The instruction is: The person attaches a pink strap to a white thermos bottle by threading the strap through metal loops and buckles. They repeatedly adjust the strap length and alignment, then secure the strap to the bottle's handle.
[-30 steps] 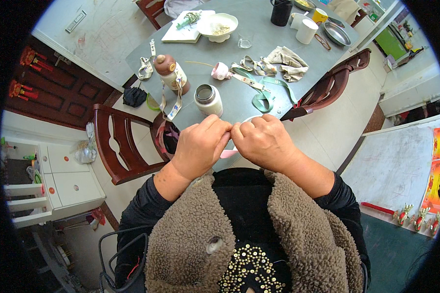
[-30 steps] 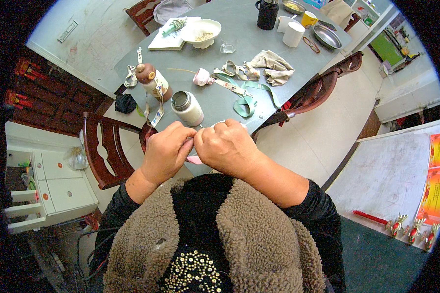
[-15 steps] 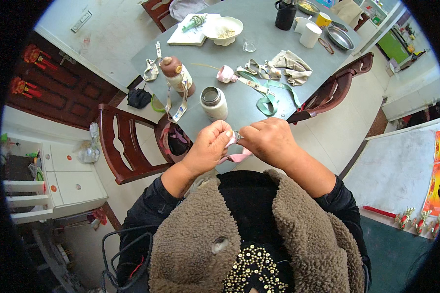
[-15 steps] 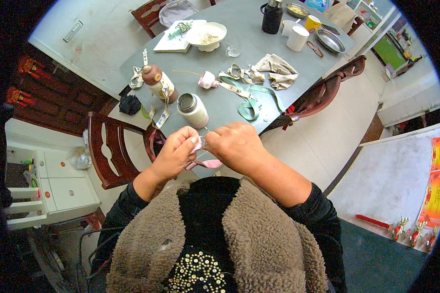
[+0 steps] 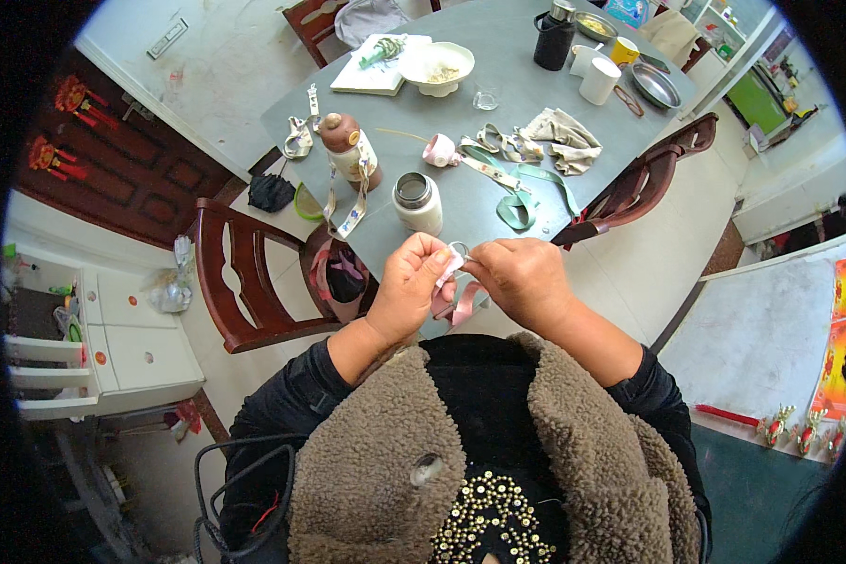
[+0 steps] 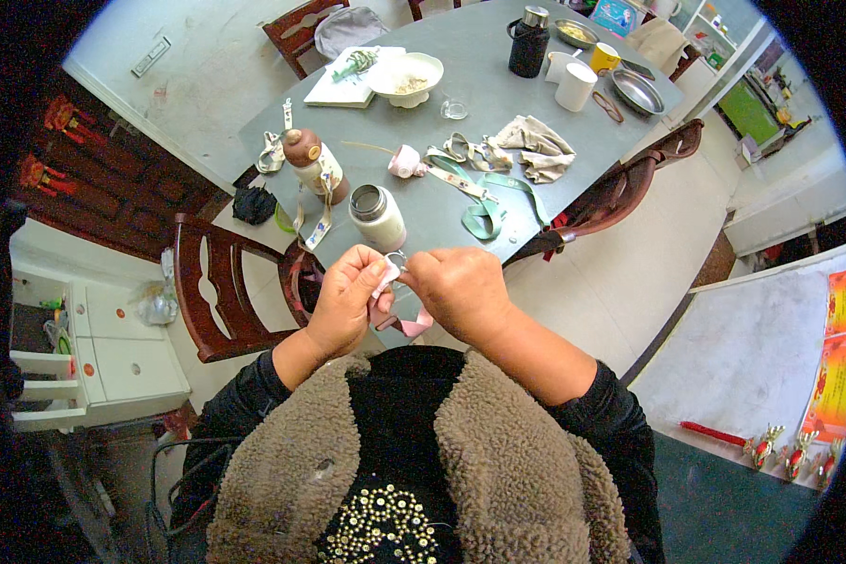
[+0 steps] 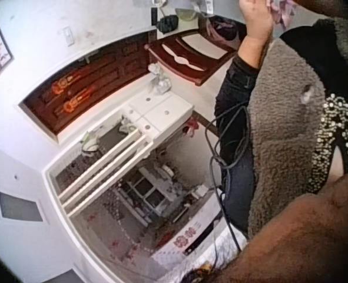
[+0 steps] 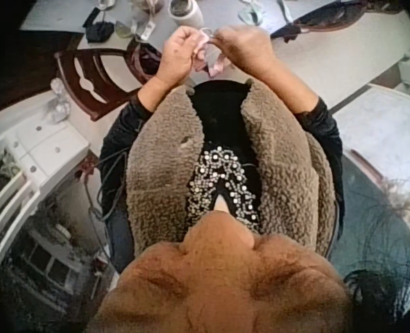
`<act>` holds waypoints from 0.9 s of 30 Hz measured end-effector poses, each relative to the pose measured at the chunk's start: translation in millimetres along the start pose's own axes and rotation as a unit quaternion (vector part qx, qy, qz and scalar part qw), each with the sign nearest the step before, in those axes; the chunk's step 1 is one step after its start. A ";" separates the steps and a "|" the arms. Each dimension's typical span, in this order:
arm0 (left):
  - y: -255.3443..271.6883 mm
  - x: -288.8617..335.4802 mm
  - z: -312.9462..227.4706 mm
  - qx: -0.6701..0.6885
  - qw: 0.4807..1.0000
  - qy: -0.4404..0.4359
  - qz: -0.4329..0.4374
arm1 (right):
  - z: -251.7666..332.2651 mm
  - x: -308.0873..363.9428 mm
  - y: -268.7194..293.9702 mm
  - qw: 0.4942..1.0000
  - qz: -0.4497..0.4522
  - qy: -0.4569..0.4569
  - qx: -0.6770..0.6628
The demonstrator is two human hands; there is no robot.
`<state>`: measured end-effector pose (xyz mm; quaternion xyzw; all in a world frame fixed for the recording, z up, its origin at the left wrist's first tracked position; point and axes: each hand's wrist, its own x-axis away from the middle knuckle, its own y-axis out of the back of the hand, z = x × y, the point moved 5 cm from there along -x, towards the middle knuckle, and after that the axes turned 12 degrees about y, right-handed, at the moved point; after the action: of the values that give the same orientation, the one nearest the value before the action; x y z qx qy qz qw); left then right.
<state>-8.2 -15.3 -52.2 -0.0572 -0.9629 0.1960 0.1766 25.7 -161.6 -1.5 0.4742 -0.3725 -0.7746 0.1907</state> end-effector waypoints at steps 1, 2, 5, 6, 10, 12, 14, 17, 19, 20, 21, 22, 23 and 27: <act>-0.9 0.4 2.2 0.020 1.000 0.005 -0.003 | 1.7 0.5 -0.8 1.000 0.001 0.004 0.004; -0.9 0.5 5.3 0.037 0.999 0.026 -0.012 | 3.1 1.2 -1.4 1.000 0.004 0.001 -0.002; 7.1 2.1 0.8 0.017 0.996 0.090 0.018 | 5.0 -0.7 0.1 0.999 0.033 0.017 0.005; 11.4 1.2 -6.0 -0.031 0.995 0.086 0.033 | 4.3 -2.5 2.3 0.997 0.058 0.044 0.019; 14.8 -4.2 -26.7 -0.238 0.969 0.019 0.056 | 6.7 -9.5 8.5 0.984 0.103 0.137 0.048; 9.5 -0.9 -31.8 -0.360 0.931 -0.018 0.066 | 11.1 -7.8 4.3 0.971 0.168 0.158 0.061; 8.2 3.7 -39.0 -0.434 0.899 -0.045 0.047 | 20.2 -6.7 1.5 0.963 0.176 0.188 0.078; 3.0 6.8 -42.1 -0.458 0.886 -0.043 0.059 | 28.6 -5.6 2.3 0.961 0.158 0.205 0.097; 1.6 7.6 -41.1 -0.428 0.899 -0.019 0.087 | 31.0 -5.8 3.0 0.960 0.148 0.213 0.108; 3.3 7.0 -41.2 -0.434 0.898 -0.014 0.077 | 31.1 -6.2 3.2 0.959 0.144 0.216 0.112; 4.7 6.7 -42.4 -0.438 0.896 -0.026 0.070 | 30.8 -6.5 3.6 0.959 0.139 0.219 0.115; 6.2 6.4 -43.1 -0.447 0.892 -0.038 0.059 | 29.0 -7.7 4.8 0.966 0.124 0.204 0.102; 7.4 6.2 -40.9 -0.423 0.903 -0.028 0.065 | 27.0 -8.6 6.3 0.972 0.108 0.189 0.088; 11.2 4.3 -26.1 -0.313 0.942 0.071 0.100 | 22.8 -5.8 4.9 0.974 0.131 0.165 0.080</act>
<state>-2.3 5.1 -32.9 -0.2193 -0.9499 -0.1037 0.1970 8.2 -152.0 11.9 0.5565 -0.4556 -0.6214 0.3108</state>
